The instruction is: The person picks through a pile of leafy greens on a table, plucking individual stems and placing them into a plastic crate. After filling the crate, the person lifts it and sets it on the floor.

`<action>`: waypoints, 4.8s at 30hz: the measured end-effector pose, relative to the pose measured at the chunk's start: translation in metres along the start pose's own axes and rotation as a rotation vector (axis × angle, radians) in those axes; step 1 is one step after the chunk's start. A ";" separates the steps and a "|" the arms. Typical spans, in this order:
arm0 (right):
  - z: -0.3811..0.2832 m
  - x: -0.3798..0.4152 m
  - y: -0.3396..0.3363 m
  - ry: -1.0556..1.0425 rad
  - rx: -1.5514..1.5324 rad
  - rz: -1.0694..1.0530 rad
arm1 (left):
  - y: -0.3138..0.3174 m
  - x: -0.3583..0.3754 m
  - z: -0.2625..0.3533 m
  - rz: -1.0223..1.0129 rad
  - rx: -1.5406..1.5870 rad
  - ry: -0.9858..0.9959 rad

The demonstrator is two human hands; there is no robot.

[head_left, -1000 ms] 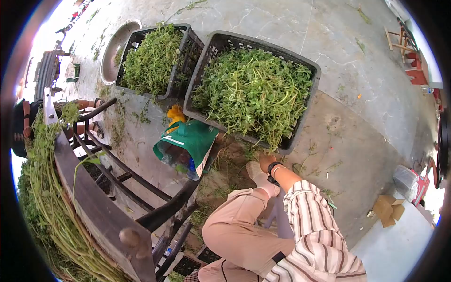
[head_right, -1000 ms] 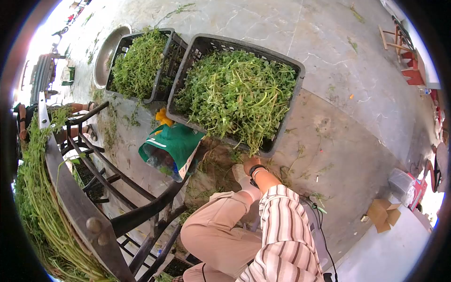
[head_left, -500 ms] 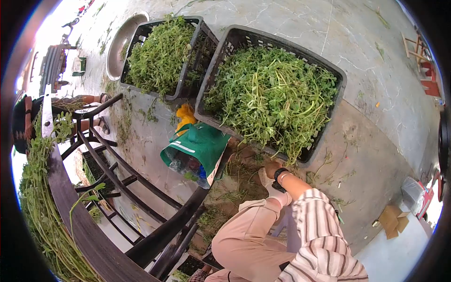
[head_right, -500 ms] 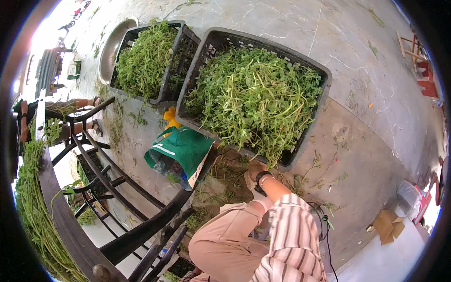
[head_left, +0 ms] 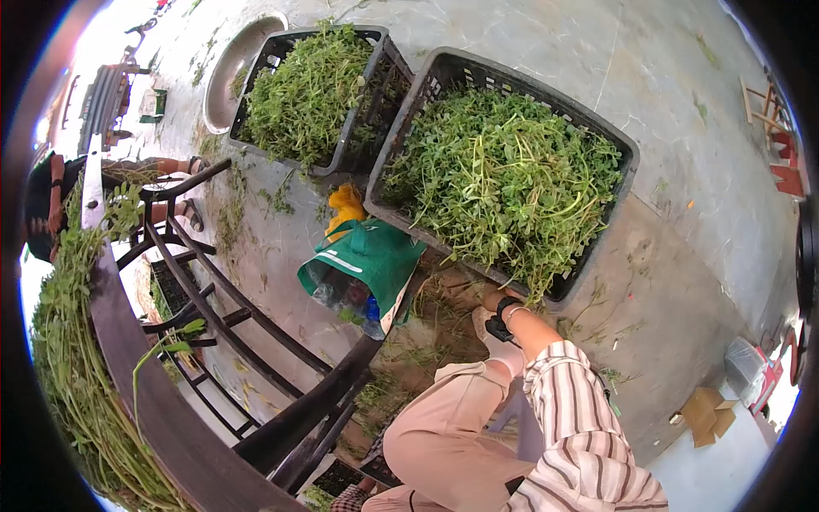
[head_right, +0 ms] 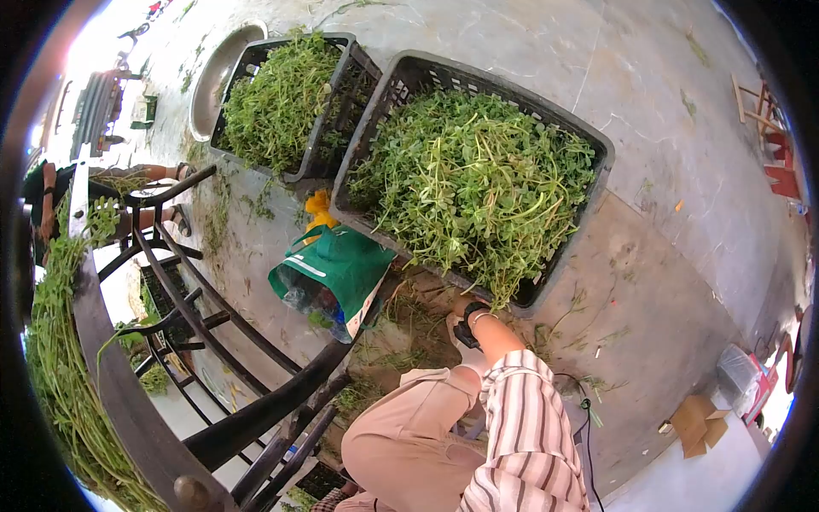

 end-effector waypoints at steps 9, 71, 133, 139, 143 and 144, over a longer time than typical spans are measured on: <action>-0.092 0.136 -0.262 0.060 -0.854 -0.390 | -0.016 0.000 -0.006 -0.015 0.283 -0.236; -0.202 0.405 -0.583 -0.505 -1.173 -0.017 | 0.002 -0.001 0.015 -0.130 0.372 0.097; -0.233 0.380 -0.549 -0.341 -1.288 0.191 | -0.008 0.189 0.125 -1.203 1.379 -0.553; -0.254 0.378 -0.537 -0.383 -1.376 0.098 | -0.010 0.191 0.128 -1.238 1.380 -0.588; -0.247 0.374 -0.533 -0.329 -1.366 -0.029 | -0.011 0.189 0.128 -1.207 1.254 -0.455; -0.239 0.369 -0.532 -0.343 -1.348 -0.039 | -0.015 0.188 0.125 -1.218 1.136 -0.374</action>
Point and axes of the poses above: each hand's wrist, its own x-axis away from the middle knuckle, its own y-axis out of the palm, z = x × y, the point moved 2 cm from there along -x, towards the middle knuckle, and after that the axes turned 6 degrees about -y, right-handed, at the moved point
